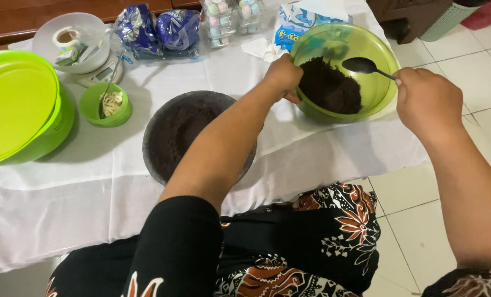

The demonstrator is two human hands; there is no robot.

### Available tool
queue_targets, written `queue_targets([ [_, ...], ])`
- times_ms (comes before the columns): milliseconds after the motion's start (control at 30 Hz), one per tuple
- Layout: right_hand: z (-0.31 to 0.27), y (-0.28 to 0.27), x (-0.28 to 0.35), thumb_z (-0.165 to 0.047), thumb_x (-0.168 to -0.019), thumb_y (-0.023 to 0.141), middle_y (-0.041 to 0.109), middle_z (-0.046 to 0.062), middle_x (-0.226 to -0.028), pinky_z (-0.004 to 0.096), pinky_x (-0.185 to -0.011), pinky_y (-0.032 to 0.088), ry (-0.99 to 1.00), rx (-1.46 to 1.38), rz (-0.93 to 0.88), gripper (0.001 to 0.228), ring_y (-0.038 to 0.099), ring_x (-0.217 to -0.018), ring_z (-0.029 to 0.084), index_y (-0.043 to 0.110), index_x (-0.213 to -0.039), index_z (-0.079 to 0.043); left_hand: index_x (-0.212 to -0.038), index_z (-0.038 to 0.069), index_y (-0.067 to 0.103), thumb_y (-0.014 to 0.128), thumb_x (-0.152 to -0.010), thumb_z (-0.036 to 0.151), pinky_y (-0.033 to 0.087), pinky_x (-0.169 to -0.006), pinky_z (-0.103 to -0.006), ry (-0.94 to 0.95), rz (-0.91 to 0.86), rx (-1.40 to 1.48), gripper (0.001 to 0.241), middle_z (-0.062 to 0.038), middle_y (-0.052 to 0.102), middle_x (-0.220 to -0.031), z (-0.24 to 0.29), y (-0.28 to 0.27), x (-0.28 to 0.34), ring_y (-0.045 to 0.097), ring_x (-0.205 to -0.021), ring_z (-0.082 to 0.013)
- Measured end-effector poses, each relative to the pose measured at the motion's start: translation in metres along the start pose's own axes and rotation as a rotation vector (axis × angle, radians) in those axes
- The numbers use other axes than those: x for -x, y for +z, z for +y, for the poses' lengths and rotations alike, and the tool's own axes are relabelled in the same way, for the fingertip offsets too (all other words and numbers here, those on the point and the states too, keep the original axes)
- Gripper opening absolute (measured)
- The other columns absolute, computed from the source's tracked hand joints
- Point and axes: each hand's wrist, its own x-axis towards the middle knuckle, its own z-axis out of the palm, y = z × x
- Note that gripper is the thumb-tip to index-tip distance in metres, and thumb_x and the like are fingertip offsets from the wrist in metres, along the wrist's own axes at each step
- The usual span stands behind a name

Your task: Grinding ingredients in a mortar and pestle and transferring the powder to a bowl using a spoon

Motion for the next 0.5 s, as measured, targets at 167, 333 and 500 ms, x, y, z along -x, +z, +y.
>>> queue_targets([
  [167,-0.022,-0.033,0.006,-0.013,-0.113,0.059,0.077,0.008,-0.103,0.039,-0.070,0.053,0.012,-0.184,-0.030,0.022,0.070,-0.084,0.029,0.078,-0.124,-0.010,-0.145,0.004,0.043,0.048,-0.086,0.003,0.070,-0.050,-0.0369,0.022,-0.039,-0.133,0.059,-0.022,0.061,-0.131,0.012,-0.051,0.026,0.076,-0.070,-0.0367],
  [333,-0.057,-0.056,0.007,-0.007,-0.112,0.063,0.071,0.011,-0.085,0.041,-0.063,0.048,0.001,-0.380,-0.021,0.018,0.063,-0.069,0.031,0.078,-0.123,-0.007,-0.139,0.004,0.049,0.049,-0.085,0.003,0.069,-0.049,-0.0353,0.037,-0.100,-0.209,0.053,-0.019,0.063,-0.122,0.002,-0.081,0.034,0.073,-0.066,-0.0319],
  [500,-0.091,-0.062,0.015,0.003,-0.102,0.060,0.077,0.012,-0.104,0.039,-0.069,0.052,-0.030,-0.367,0.164,0.024,0.069,-0.082,0.030,0.077,-0.118,-0.005,-0.135,0.003,0.054,0.050,-0.083,0.002,0.066,-0.048,-0.0337,0.007,-0.189,-0.305,0.052,-0.018,0.064,-0.119,-0.012,-0.084,0.032,0.071,-0.065,-0.0306],
])
